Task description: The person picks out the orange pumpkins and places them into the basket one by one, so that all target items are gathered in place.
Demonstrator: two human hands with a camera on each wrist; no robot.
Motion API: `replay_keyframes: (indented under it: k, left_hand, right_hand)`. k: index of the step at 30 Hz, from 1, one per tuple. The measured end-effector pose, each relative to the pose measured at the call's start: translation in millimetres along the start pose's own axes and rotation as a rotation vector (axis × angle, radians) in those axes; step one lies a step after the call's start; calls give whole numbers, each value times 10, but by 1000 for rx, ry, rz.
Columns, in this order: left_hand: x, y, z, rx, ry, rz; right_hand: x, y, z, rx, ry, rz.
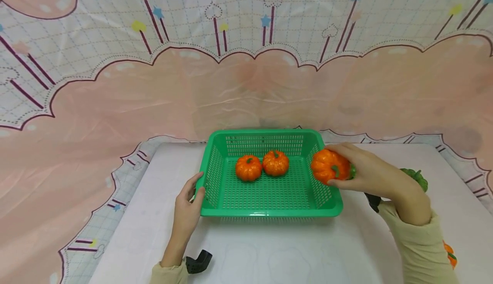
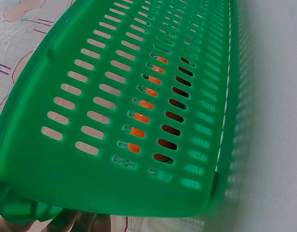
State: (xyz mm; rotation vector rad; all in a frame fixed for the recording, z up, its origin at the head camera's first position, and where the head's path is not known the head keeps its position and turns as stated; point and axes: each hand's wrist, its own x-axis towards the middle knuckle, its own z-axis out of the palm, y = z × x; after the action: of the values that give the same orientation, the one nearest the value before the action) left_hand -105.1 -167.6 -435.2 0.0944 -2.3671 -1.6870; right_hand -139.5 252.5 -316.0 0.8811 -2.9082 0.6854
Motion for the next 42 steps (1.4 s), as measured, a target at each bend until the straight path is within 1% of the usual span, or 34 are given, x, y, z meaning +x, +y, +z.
replay_keyframes:
  k: [13, 20, 26, 33, 39, 42]
  left_hand:
    - [-3, 13, -7, 5, 6, 19]
    - [7, -9, -6, 0, 0, -1]
    - [12, -9, -1, 4, 2, 11]
    - [4, -3, -2, -1, -8, -5]
    - [2, 10, -7, 2, -5, 3]
    - [-1, 18, -11, 2, -3, 6]
  right_hand:
    - [131, -107, 53, 21, -31, -11]
    - [205, -142, 104, 20, -52, -22]
    - [267, -165, 163, 19, -63, -40]
    - [334, -200, 225, 13, -80, -60]
    - [389, -218, 265, 23, -107, -55]
    - [412, -230, 283, 22, -111, -68]
